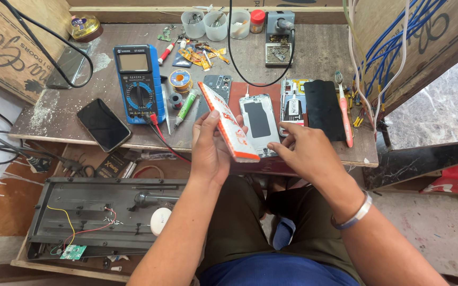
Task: The person disassembles a smartphone using a screwdriver, removes the back cover and battery, and cleans the interior with a toothbrush. They then handle a new battery and reassemble the phone components.
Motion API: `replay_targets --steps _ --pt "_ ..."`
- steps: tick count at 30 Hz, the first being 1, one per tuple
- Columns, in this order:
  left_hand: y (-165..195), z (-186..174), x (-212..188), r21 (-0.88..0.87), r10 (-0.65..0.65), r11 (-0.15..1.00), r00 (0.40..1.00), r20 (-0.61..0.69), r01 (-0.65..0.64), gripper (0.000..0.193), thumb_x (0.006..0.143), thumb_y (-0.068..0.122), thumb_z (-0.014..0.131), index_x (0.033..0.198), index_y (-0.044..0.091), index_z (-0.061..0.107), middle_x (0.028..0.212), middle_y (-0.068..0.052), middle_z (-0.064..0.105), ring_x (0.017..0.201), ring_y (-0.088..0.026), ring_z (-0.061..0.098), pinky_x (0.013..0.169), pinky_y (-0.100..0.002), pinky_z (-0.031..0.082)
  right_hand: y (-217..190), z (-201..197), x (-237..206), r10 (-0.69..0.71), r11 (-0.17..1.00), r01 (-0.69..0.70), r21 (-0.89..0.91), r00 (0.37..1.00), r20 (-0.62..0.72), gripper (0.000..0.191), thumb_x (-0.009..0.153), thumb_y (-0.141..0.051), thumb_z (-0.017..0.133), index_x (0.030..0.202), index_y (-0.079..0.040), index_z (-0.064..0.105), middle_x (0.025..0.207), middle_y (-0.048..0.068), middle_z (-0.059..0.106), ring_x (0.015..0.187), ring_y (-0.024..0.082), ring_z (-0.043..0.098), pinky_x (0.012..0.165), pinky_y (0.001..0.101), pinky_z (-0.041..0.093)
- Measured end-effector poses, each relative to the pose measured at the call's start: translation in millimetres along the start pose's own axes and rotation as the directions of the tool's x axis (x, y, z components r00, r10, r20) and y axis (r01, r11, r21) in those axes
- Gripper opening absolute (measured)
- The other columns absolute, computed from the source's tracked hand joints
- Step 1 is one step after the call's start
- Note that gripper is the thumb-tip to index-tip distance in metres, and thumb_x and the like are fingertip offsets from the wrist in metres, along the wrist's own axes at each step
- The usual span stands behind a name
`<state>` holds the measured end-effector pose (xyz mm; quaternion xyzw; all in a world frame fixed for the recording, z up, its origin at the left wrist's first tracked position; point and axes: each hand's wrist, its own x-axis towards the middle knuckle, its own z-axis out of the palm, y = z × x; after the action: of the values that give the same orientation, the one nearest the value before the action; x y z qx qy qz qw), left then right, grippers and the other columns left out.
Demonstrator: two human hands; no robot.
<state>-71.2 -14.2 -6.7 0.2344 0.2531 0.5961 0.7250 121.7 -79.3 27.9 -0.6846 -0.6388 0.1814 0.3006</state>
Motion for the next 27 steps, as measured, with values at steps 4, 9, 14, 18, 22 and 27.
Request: replay_targets --steps 4,9,14,18,22,27 --pt "-8 6 5 -0.041 -0.063 0.997 0.99 -0.125 0.058 0.053 0.087 0.03 0.07 0.121 0.005 0.037 0.113 -0.018 0.053 0.107 -0.032 0.068 0.09 -0.056 0.062 -9 -11 -12 0.003 0.994 0.005 0.105 0.998 -0.067 0.043 0.083 -0.021 0.079 0.119 -0.001 0.07 0.087 0.012 0.077 0.073 0.02 0.076 0.067 0.0331 0.059" --pt "-14 10 8 -0.105 -0.048 0.994 0.996 -0.074 0.04 0.049 0.091 0.028 0.073 0.118 0.0 0.041 0.108 -0.014 0.054 0.1 -0.029 0.065 0.084 -0.055 0.063 -24 -15 -38 -0.241 0.942 0.293 0.162 0.929 -0.282 0.012 0.09 -0.013 0.077 0.099 -0.006 0.078 0.089 0.007 0.072 0.072 0.017 0.069 0.059 0.0301 0.052" --pt "-16 16 7 -0.101 -0.053 0.994 0.991 -0.127 0.04 0.049 0.087 0.027 0.074 0.115 0.005 0.04 0.107 -0.012 0.057 0.1 -0.028 0.064 0.082 -0.052 0.062 -30 -9 -40 -0.313 0.917 0.38 0.122 0.874 -0.372 0.014 0.088 -0.011 0.079 0.101 -0.006 0.078 0.089 0.008 0.068 0.076 0.018 0.066 0.061 0.0304 0.051" --pt "-12 21 4 -0.102 -0.032 0.995 0.988 -0.149 0.017 0.054 0.086 0.027 0.076 0.119 0.008 0.039 0.11 -0.01 0.058 0.104 -0.025 0.063 0.088 -0.048 0.058 -32 -7 -40 -0.368 0.903 0.427 0.052 0.83 -0.42 0.013 0.089 -0.01 0.08 0.101 -0.007 0.077 0.091 0.008 0.07 0.079 0.02 0.067 0.065 0.0314 0.053" --pt "-10 25 1 -0.085 -0.013 0.996 0.991 -0.133 0.002 0.058 0.085 0.027 0.077 0.122 0.01 0.035 0.113 -0.011 0.058 0.107 -0.025 0.062 0.092 -0.049 0.054 -32 -5 -41 -0.427 0.879 0.476 0.008 0.795 -0.431 0.015 0.089 -0.007 0.078 0.104 -0.007 0.076 0.094 0.008 0.073 0.085 0.023 0.069 0.071 0.0334 0.054" --pt "-10 27 -3 -0.082 -0.007 0.997 0.986 -0.165 -0.007 0.065 0.083 0.027 0.077 0.127 0.011 0.031 0.12 -0.013 0.052 0.113 -0.026 0.058 0.095 -0.051 0.053 -31 -4 -37 -0.363 0.901 0.429 0.06 0.823 -0.437 0.018 0.092 -0.005 0.077 0.109 -0.005 0.076 0.093 0.009 0.074 0.079 0.022 0.07 0.069 0.0319 0.054"
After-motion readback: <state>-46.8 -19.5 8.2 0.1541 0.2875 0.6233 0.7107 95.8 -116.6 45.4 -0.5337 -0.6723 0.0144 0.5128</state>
